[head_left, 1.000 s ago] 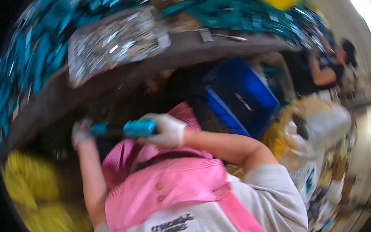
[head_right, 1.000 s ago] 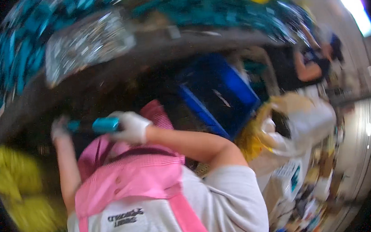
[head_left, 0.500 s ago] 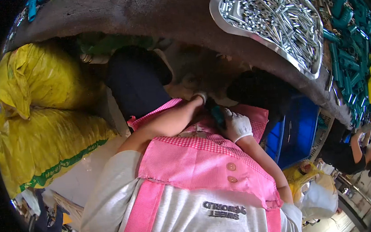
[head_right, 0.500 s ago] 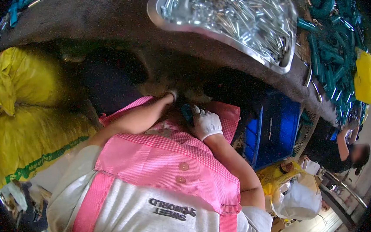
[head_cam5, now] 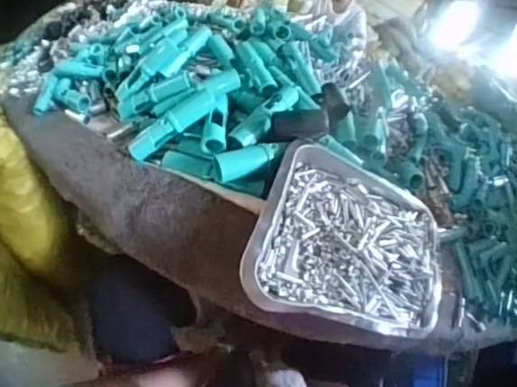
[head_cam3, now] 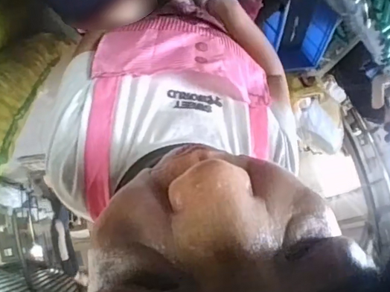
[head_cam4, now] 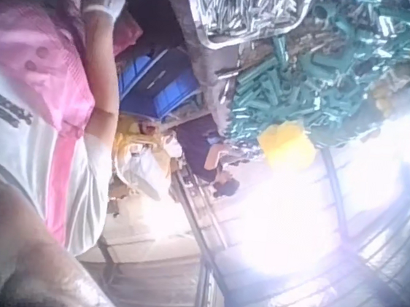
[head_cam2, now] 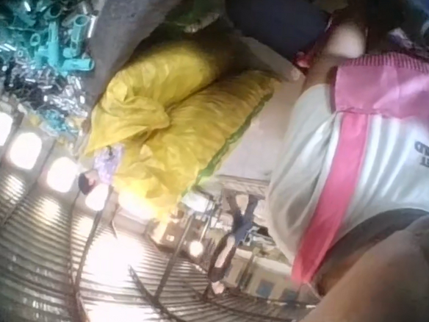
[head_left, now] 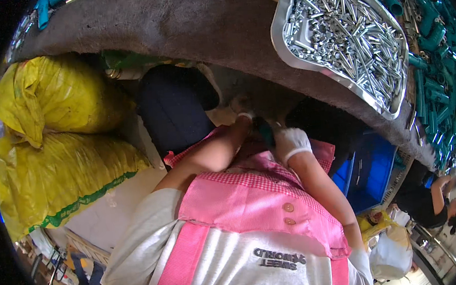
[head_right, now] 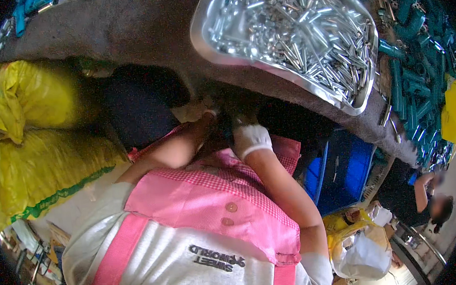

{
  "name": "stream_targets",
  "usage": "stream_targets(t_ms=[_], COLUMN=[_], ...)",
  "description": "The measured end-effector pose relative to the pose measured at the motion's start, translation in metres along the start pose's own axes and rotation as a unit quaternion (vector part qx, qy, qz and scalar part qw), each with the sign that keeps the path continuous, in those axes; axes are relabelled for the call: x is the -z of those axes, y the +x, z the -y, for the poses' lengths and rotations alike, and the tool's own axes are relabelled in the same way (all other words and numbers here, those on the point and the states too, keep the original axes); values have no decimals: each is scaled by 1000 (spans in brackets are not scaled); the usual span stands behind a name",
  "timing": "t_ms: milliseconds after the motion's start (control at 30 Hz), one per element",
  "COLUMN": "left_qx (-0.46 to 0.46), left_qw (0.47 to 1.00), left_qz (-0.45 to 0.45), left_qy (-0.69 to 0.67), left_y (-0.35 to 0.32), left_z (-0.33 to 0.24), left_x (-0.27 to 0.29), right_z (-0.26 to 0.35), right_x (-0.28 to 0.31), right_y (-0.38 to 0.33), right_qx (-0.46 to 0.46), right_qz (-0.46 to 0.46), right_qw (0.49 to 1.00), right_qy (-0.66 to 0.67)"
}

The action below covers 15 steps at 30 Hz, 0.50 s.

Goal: Assembling metal components and pins into plastic handles at a factory workstation.

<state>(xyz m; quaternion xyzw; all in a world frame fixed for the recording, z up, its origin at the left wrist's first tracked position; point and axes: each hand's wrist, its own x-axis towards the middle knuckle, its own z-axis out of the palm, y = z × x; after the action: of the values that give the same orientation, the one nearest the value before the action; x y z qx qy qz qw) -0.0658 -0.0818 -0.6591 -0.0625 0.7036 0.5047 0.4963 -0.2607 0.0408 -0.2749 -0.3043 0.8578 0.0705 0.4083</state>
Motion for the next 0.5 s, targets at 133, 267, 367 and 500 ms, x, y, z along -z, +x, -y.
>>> stream_targets(t_ms=[133,267,367,500], left_qx=[9,20,-100,0], left_qw=[998,991,979,960], left_qz=[-42,-91,-177,-264], left_qy=[-45,-99,23,88], left_y=[-99,-88,-133,-135], left_z=[-70,-253,-300,-326], left_x=[43,137,113,103], right_z=[18,-7,-27,-30], right_x=[8,-22,-24,-37], right_y=[44,46,24,31], right_qx=[-7,18,-3,-45], right_qz=[1,-10,40,13], right_qw=[1000,999,999,996], right_qy=[27,24,36,70])
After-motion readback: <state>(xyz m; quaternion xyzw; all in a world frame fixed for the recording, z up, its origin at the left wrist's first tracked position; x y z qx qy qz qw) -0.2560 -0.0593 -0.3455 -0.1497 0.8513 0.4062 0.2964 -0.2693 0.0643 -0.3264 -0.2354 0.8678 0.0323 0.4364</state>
